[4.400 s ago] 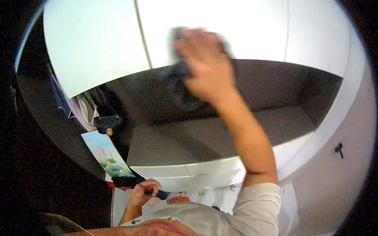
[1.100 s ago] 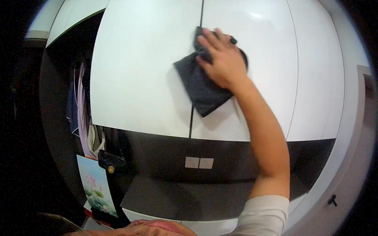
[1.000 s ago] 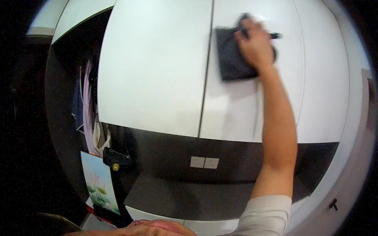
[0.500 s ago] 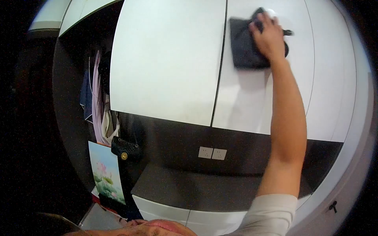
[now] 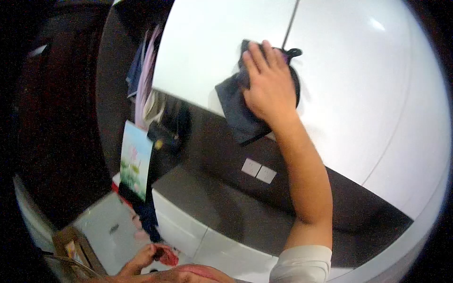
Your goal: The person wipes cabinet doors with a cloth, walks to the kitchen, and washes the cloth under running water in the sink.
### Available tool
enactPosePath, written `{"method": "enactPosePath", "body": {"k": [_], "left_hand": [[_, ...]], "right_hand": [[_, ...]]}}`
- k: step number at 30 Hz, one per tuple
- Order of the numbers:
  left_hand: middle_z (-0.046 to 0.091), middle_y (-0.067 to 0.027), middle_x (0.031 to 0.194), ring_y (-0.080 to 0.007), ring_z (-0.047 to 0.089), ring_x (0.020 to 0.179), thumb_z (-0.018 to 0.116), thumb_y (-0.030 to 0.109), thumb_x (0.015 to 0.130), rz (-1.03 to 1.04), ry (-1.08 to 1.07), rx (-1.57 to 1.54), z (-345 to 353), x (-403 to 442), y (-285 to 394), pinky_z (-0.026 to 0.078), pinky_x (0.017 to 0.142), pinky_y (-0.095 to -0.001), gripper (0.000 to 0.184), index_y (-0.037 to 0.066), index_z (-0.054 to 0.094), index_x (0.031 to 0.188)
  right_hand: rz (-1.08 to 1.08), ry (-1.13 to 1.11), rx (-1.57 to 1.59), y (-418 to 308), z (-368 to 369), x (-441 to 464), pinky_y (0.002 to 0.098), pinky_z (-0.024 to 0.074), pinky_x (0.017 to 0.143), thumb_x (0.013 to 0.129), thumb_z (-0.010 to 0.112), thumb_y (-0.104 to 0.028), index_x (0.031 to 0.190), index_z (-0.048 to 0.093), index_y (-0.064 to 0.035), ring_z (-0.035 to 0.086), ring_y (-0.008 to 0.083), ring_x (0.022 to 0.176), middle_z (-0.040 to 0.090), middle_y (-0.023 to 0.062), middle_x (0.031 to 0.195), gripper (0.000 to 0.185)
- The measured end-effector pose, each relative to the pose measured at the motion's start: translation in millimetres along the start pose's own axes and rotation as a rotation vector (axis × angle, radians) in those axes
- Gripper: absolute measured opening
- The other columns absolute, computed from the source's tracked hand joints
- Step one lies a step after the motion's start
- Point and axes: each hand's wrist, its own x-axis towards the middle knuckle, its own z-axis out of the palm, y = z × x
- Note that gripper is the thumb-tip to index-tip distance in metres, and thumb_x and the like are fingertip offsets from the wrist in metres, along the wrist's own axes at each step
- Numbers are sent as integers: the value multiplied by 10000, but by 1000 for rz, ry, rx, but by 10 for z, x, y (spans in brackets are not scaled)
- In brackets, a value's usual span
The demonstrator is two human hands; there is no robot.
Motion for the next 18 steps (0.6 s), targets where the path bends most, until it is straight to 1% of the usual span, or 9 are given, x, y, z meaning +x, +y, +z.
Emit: {"method": "enactPosePath", "body": {"k": [3, 5, 6, 9, 10, 11, 13, 15, 18], "left_hand": [[639, -77, 1026, -121, 529, 786, 384, 687, 897, 86, 79, 33, 172, -186, -52, 406, 644, -243, 810, -15, 565, 1258], [641, -55, 1008, -100, 497, 760, 359, 700, 899, 155, 138, 15, 258, -359, -81, 378, 628, -233, 814, -7, 585, 1236], [639, -50, 993, -87, 480, 737, 373, 692, 904, 193, 137, 7, 227, -461, -166, 357, 614, -223, 799, -6, 585, 1231], [630, -25, 969, -82, 424, 694, 408, 680, 902, 163, 247, -17, 256, -840, -105, 334, 597, -218, 762, 14, 605, 1216], [628, -25, 963, -82, 423, 697, 410, 677, 902, 151, 303, -41, 230, -974, -78, 342, 600, -220, 757, 15, 610, 1210], [629, -27, 964, -82, 430, 702, 402, 668, 910, 158, 353, -40, 173, -1113, -135, 351, 599, -225, 745, 17, 615, 1203], [637, -40, 961, -87, 441, 679, 372, 632, 941, 165, 441, -29, 34, -1443, -254, 344, 579, -215, 711, 14, 619, 1193], [640, -43, 959, -83, 443, 661, 324, 601, 973, 158, 542, 10, -25, -1736, -213, 335, 561, -212, 691, 11, 610, 1192], [638, -46, 942, -85, 437, 648, 328, 608, 967, 143, 667, -2, -105, -2213, -176, 319, 541, -214, 693, 7, 610, 1163]], "right_hand": [[-92, -102, 197, -581, 182, -324, 430, 242, 1153, 714, 691, -211, 1296, 523, 8, 306, 309, 1394, 410, 126, 1464, 644], [-91, -146, 256, -972, 331, -541, 428, 254, 1145, 712, 669, -194, 1289, 525, 26, 300, 303, 1399, 407, 133, 1465, 634], [-84, -211, 381, -1154, 330, -628, 414, 263, 1136, 786, 628, -192, 1285, 526, 39, 332, 327, 1380, 412, 147, 1462, 559], [421, -458, 1351, -1758, 654, -1056, 396, 248, 1140, 899, 558, -216, 1309, 503, 52, 364, 336, 1362, 419, 136, 1466, 493], [634, -471, 1900, -1979, 745, -1252, 379, 245, 1140, 969, 496, -253, 1339, 490, 32, 379, 326, 1356, 418, 137, 1468, 467], [845, -459, 2376, -2195, 570, -1329, 403, 261, 1138, 992, 443, -296, 1411, 415, -7, 359, 295, 1373, 386, 144, 1484, 510], [1083, -226, 2895, -2733, 389, -1520, 431, 296, 1127, 995, 386, -390, 1471, 315, -57, 423, 313, 1320, 363, 148, 1495, 585], [1087, -172, 3178, -3289, 133, -1581, 477, 288, 1125, 991, 352, -444, 1481, 289, -66, 377, 343, 1346, 327, 158, 1511, 622], [1123, -88, 3563, -4172, -310, -1513, 522, 257, 1130, 984, 335, -490, 1488, 278, -81, 320, 385, 1370, 313, 175, 1514, 652]]}}
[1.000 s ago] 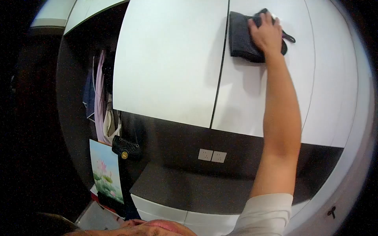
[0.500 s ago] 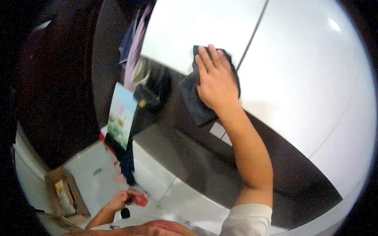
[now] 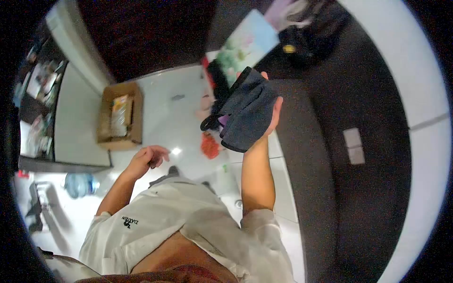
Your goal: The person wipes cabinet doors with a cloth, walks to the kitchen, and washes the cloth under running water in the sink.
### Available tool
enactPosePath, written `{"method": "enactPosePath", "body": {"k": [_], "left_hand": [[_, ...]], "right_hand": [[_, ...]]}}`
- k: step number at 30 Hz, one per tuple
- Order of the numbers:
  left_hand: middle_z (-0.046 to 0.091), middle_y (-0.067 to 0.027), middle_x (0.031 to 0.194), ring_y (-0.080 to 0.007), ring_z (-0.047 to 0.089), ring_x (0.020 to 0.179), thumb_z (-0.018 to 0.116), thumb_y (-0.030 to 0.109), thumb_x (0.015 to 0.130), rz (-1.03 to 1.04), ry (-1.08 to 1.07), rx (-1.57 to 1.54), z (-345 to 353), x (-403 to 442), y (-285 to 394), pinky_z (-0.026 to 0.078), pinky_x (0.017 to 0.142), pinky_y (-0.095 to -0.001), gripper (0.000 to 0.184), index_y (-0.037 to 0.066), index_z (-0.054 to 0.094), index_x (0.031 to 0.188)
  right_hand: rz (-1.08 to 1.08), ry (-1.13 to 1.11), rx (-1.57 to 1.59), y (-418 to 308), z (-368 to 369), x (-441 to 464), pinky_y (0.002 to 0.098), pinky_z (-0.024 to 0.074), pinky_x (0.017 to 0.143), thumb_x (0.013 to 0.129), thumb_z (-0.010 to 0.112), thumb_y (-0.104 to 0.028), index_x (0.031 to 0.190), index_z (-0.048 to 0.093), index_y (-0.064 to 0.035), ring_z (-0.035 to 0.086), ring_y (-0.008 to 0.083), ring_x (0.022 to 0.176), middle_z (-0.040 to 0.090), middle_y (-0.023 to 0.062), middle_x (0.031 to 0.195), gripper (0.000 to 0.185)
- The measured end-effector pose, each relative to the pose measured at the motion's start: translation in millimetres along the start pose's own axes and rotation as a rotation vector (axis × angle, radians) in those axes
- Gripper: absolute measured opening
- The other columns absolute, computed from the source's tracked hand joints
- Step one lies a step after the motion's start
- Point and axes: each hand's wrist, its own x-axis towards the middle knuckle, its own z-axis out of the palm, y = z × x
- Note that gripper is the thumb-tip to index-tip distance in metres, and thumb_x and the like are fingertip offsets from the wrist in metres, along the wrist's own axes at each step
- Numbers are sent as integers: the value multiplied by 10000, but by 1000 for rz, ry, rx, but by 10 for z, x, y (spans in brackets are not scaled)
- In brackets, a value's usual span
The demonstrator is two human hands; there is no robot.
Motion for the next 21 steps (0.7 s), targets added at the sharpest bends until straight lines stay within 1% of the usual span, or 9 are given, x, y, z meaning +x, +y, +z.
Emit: {"method": "enactPosePath", "body": {"k": [2, 3, 5, 7, 8, 9, 12, 17, 21], "left_hand": [[635, -65, 930, -94, 424, 619, 330, 590, 975, 23, 90, -11, -197, -235, -42, 308, 512, -220, 672, 2, 604, 1147], [638, -79, 930, -96, 423, 616, 335, 571, 983, 45, 209, -28, -276, -592, -129, 315, 513, -224, 655, -7, 597, 1145], [632, -83, 916, -100, 416, 610, 346, 571, 980, 28, 357, -103, -203, -914, -168, 325, 516, -229, 662, -21, 585, 1152], [629, -89, 908, -104, 408, 607, 360, 534, 994, 27, 573, -232, -122, -1286, -291, 333, 531, -229, 620, -28, 574, 1145], [625, -98, 897, -102, 410, 609, 384, 427, 1014, 14, 708, -191, -90, -1489, -406, 345, 545, -228, 502, -24, 553, 1156], [622, -107, 890, -101, 427, 616, 448, 255, 981, 2, 868, -372, -1, -1694, -529, 363, 562, -225, 313, -8, 544, 1122], [615, -102, 840, -128, 521, 660, 518, 89, 871, -38, 1376, -717, 286, -2378, -966, 403, 584, -230, 174, 27, 537, 1033], [612, -116, 860, -152, 555, 700, 523, 65, 861, 33, 1832, -1052, 1108, -3191, -1888, 421, 585, -252, 159, 27, 529, 1015], [600, -121, 872, -173, 570, 734, 527, 18, 874, 186, 2089, -1148, 1380, -3689, -2311, 445, 610, -266, 127, 11, 521, 1000]], "right_hand": [[97, -147, 351, 678, 50, 26, 531, 217, 1143, 976, 354, -503, 1491, 277, -97, 274, 407, 1387, 306, 194, 1513, 660], [183, 30, 613, 1204, 185, -105, 591, 275, 1100, 933, 437, -564, 1488, 303, -159, 272, 402, 1388, 342, 178, 1497, 701], [367, -1, 663, 1574, 249, -226, 603, 311, 1075, 929, 443, -571, 1481, 313, -139, 278, 416, 1380, 362, 180, 1485, 713], [550, -57, 566, 1912, 227, -329, 617, 349, 1044, 926, 450, -572, 1472, 323, -115, 310, 426, 1360, 398, 189, 1456, 723], [643, 19, 480, 2069, 268, -414, 624, 361, 1029, 906, 471, -586, 1465, 329, -100, 336, 438, 1342, 417, 206, 1435, 754], [745, 25, 515, 2172, 279, -532, 626, 368, 1020, 888, 488, -590, 1466, 325, -102, 383, 433, 1313, 426, 220, 1423, 774], [996, 55, 367, 2541, 6, -768, 617, 377, 1016, 898, 449, -568, 1444, 368, -87, 429, 418, 1279, 433, 220, 1418, 732], [1348, 366, 177, 2816, -625, -1009, 580, 419, 969, 925, 419, -538, 1355, 487, -47, 511, 411, 1181, 518, 183, 1343, 657], [1488, 321, -155, 3384, -635, -1191, 560, 439, 953, 927, 439, -548, 1310, 525, -51, 549, 383, 1130, 547, 168, 1306, 633]]}}
